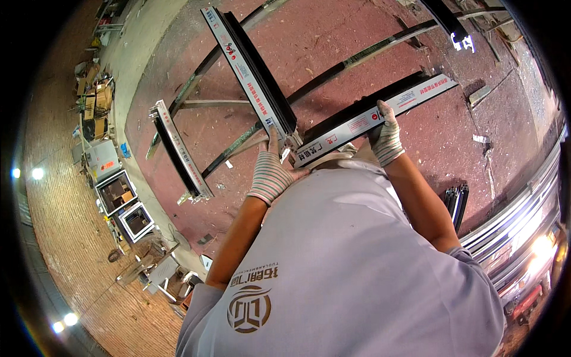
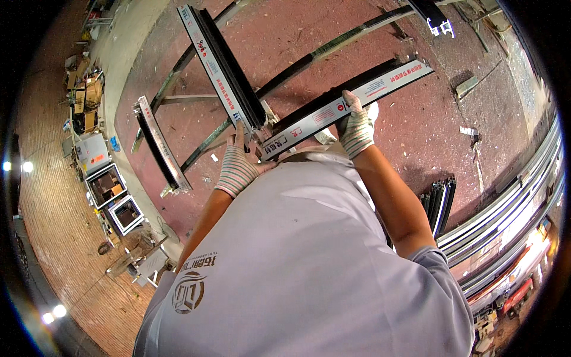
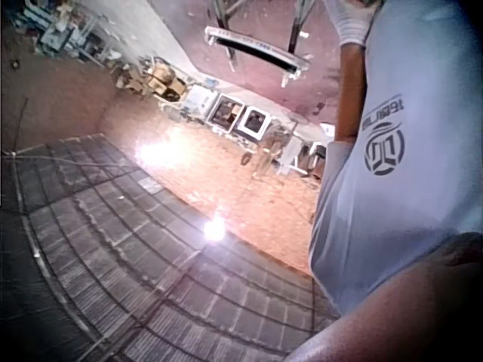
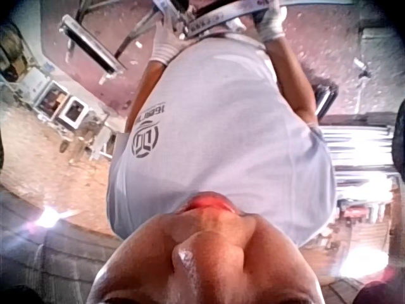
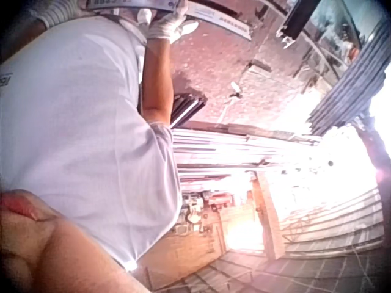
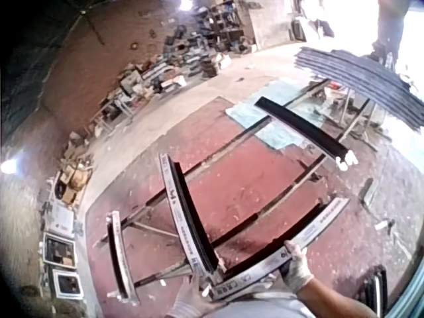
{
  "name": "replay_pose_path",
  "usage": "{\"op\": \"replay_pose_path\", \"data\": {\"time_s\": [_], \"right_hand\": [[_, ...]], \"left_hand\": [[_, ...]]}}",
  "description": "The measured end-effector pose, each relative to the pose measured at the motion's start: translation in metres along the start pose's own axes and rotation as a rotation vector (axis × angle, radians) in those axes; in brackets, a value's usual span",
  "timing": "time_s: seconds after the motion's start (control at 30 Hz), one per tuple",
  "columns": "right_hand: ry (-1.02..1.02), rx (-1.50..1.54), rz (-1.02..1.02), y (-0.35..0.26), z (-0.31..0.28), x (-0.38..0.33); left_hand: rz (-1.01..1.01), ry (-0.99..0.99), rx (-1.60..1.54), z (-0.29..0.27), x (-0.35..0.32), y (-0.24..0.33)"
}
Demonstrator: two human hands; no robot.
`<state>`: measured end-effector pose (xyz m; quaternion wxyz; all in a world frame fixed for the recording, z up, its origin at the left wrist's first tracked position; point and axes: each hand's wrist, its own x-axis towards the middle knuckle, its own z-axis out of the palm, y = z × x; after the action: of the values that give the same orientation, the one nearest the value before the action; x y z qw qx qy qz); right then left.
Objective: The person assembles a rectangular window frame by joining four aluminum extrusions on a workbench. They then move the frame to a corner mitering machine, align each corner, and operate the machine to press-fit the joints. The person repeats this for all four corners and sets the completed frame aside.
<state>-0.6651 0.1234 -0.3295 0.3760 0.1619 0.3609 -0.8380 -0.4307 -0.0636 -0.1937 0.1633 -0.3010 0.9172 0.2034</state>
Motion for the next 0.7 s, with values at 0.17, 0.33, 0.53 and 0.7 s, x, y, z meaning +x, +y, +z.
{"op": "replay_pose_path", "data": {"time_s": [0.17, 0.33, 0.53, 0.7], "right_hand": [[0.043, 0.008, -0.005, 0.001, -0.003, -0.006], [0.095, -0.036, -0.046, -0.013, 0.01, -0.006], [0.132, 0.011, -0.01, -0.011, 0.033, -0.006], [0.13, -0.054, -0.007, -0.007, 0.03, -0.01]], "left_hand": [[0.007, -0.058, -0.067, 0.011, 0.006, -0.002], [-0.026, -0.077, -0.951, 0.063, 0.013, -0.048], [-0.142, -0.022, -0.876, 0.033, 0.009, -0.025], [0.003, 0.092, -0.262, 0.022, -0.001, -0.021]]}}
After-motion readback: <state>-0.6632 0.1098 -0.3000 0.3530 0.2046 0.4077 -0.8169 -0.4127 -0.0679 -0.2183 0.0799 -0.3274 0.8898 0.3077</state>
